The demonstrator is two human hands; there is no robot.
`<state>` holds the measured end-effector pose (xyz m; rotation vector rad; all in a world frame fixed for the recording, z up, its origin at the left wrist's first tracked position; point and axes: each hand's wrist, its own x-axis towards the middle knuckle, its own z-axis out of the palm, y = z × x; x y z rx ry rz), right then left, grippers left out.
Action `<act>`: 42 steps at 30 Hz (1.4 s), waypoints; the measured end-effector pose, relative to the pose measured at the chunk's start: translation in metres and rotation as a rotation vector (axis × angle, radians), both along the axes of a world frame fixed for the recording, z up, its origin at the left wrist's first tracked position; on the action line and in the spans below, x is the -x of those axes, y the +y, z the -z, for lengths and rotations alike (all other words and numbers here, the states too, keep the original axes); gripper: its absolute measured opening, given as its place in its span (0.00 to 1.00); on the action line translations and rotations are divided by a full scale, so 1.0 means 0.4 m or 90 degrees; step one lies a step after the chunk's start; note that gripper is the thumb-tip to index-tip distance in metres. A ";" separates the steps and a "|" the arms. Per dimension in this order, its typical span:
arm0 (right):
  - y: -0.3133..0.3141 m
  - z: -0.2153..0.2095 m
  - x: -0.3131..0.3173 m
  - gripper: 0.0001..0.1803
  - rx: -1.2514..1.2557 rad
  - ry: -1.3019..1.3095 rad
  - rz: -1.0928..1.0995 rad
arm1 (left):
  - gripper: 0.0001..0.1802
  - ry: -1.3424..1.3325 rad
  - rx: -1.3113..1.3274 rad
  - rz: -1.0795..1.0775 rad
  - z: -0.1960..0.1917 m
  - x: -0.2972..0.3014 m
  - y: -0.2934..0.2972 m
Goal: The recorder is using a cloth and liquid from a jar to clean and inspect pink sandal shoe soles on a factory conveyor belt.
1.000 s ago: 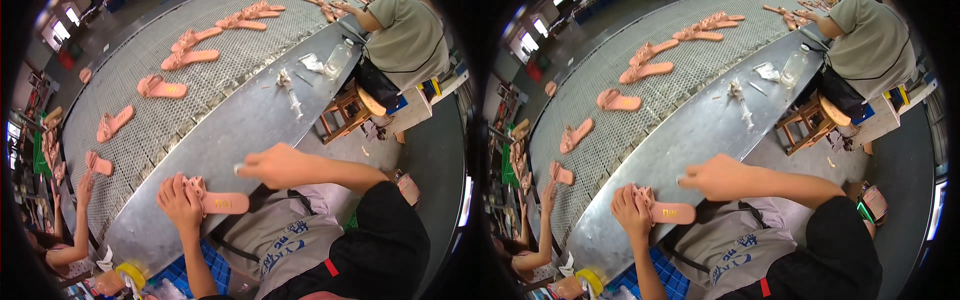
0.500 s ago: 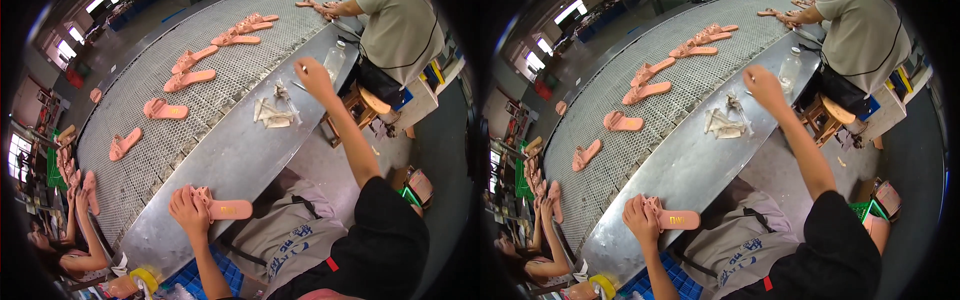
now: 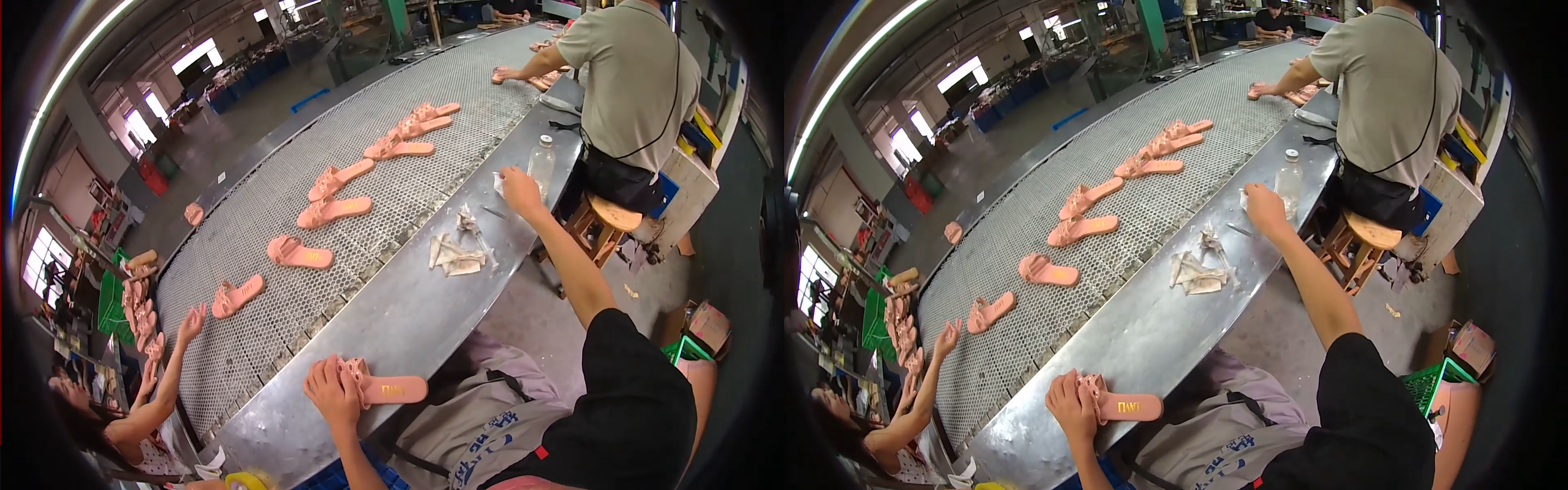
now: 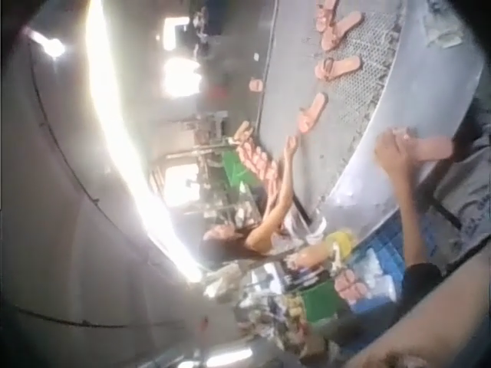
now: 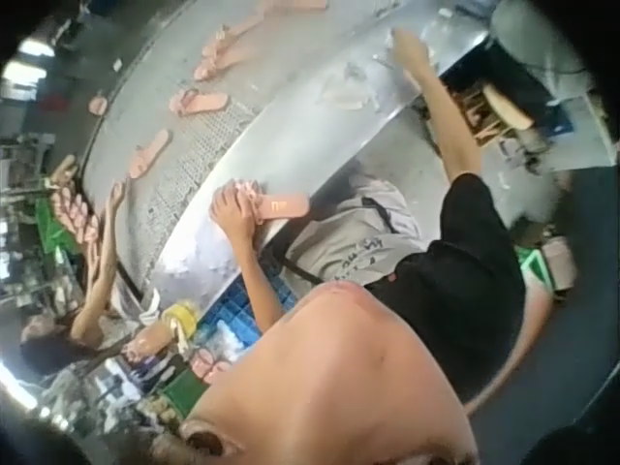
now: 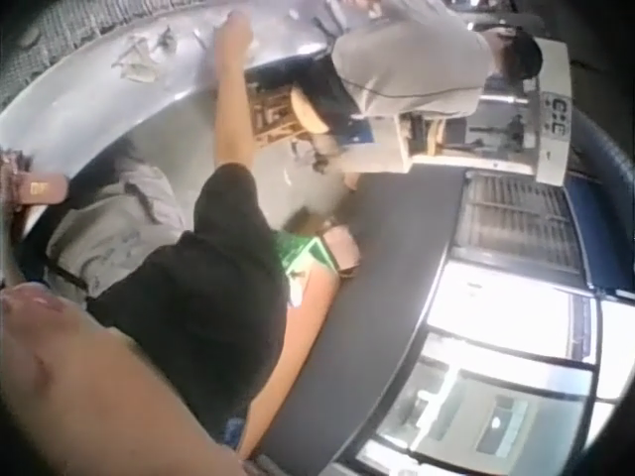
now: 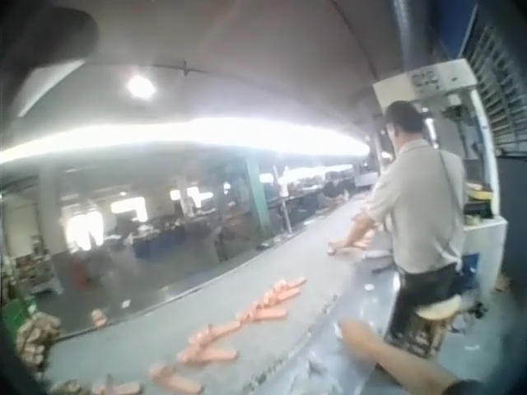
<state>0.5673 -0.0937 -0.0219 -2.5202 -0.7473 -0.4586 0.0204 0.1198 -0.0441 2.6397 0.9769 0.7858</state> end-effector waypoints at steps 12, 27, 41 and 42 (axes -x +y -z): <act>-0.144 -0.345 0.662 0.16 -0.168 0.412 -0.574 | 0.23 -0.189 0.217 0.267 -0.357 -0.247 -0.315; -0.177 -0.223 0.685 0.17 -0.265 0.709 -0.602 | 0.06 -0.250 0.293 0.317 -0.278 -0.316 -0.348; -0.132 -0.175 0.673 0.05 -0.312 0.872 -0.498 | 0.12 -0.399 0.677 0.183 -0.230 -0.386 -0.287; -0.131 -0.174 0.674 0.05 -0.306 0.892 -0.498 | 0.14 -0.338 0.650 0.250 -0.226 -0.391 -0.285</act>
